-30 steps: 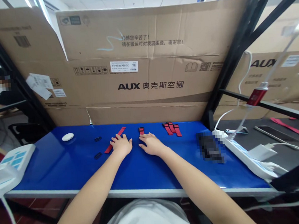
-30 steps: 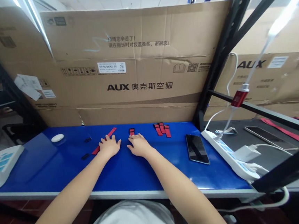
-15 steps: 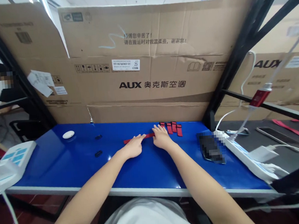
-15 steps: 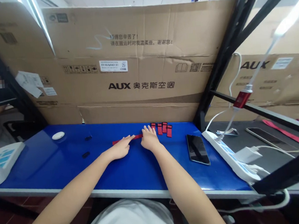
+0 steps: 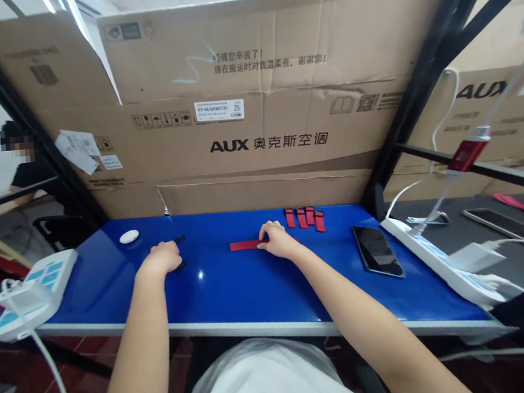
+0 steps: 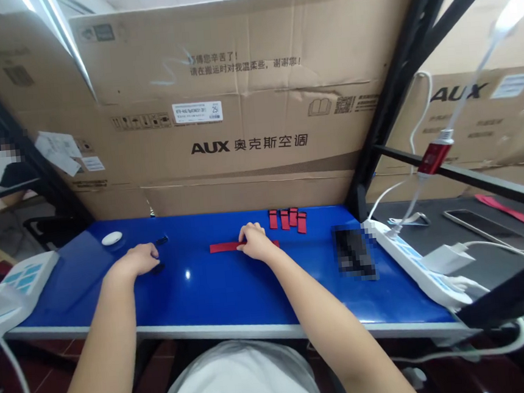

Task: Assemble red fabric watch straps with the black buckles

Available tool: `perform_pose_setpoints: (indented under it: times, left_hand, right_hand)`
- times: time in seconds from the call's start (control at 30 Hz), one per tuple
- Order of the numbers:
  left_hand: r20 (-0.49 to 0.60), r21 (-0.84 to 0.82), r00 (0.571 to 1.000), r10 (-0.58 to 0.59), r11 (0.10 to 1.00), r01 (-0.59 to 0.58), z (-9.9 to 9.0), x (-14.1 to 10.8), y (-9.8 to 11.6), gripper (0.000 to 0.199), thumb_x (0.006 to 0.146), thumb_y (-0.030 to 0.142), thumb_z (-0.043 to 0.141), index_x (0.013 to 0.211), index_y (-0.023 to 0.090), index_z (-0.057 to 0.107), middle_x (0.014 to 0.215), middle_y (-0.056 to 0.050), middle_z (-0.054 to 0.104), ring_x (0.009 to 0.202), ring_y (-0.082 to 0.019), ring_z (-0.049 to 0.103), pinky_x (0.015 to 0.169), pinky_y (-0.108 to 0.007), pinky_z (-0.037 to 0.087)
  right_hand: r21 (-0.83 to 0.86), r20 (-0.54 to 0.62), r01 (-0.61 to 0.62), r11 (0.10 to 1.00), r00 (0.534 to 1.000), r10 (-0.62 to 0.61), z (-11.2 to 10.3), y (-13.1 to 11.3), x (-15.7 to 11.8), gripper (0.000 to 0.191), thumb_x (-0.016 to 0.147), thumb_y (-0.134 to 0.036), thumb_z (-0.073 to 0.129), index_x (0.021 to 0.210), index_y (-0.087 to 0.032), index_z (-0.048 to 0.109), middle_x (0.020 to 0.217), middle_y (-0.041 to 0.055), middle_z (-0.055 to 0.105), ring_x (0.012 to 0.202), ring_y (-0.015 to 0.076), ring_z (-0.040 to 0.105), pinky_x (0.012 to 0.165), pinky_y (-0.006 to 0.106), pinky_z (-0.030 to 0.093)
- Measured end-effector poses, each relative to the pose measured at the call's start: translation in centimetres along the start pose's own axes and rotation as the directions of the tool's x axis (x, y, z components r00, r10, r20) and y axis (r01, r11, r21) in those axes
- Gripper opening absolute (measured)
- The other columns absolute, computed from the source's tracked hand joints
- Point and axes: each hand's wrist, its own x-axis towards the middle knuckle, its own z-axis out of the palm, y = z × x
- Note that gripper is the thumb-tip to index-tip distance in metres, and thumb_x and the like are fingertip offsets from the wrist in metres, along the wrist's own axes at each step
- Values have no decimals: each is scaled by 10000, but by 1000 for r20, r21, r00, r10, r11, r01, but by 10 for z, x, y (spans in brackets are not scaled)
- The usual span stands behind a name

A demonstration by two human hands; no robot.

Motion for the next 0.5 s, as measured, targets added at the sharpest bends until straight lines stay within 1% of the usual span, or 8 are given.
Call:
perform_pose_setpoints:
  times: [0.03,0.1,0.17,0.27,0.33,0.4,0.43,0.5]
  left_hand:
    - [65,-4,998,-17,1000,18,1,-1,-2,120,637,170,710,697,175,607,759,-106,678,769,-308,686,691,-390,558]
    - [206,-17,977,-57,998,62,4,-4,3,112,673,158,689,734,178,597,754,-89,688,709,-262,694,635,-331,553]
    - [307,-55,950,-52,996,72,5,-4,14,96,717,145,656,780,174,589,786,-89,699,694,-235,698,594,-292,541]
    - [379,-111,925,25,994,19,7,3,31,93,726,121,649,779,165,587,754,-70,699,632,-207,688,548,-259,521]
    - [419,-144,905,77,989,-17,10,13,42,121,696,108,681,763,158,594,674,-43,680,556,-189,667,524,-246,508]
    - [456,-189,881,123,981,-39,14,24,53,151,658,96,718,737,147,600,585,-21,644,487,-177,639,499,-241,496]
    - [467,-216,872,145,975,-46,16,30,59,163,639,89,734,718,142,602,553,-15,628,463,-175,627,490,-243,494]
    - [467,-295,861,202,953,-64,21,40,72,179,609,83,761,693,135,611,535,-13,620,449,-174,620,486,-250,499]
  right_hand:
    - [-19,-29,25,1000,999,-26,-3,-1,0,117,772,-223,711,854,-199,630,972,52,583,1001,226,488,878,326,369]
    - [-67,-53,86,994,995,-89,-7,-4,-2,77,786,-168,674,844,-194,630,934,52,590,962,218,494,859,326,362]
    - [-97,-13,139,986,990,-141,-10,-7,-6,97,773,-154,677,850,-194,634,958,60,592,959,222,494,847,328,360]
    - [-18,44,175,984,984,-174,-6,-14,-10,175,782,-239,698,937,-194,627,1030,74,583,998,232,494,860,327,377]
    - [61,31,172,983,984,-174,4,-18,-11,269,822,-341,673,1033,-185,610,1064,90,571,1022,237,493,888,341,383]
    - [83,13,158,984,987,-160,15,-23,-9,341,831,-398,667,1083,-177,602,1097,107,556,1040,250,483,917,371,372]
    - [77,10,150,986,988,-151,20,-25,-8,340,822,-391,682,1078,-181,608,1114,111,547,1047,257,476,924,385,364]
    - [75,15,128,989,991,-130,27,-26,-6,266,793,-329,721,1002,-192,627,1112,104,543,1040,256,473,917,393,358]
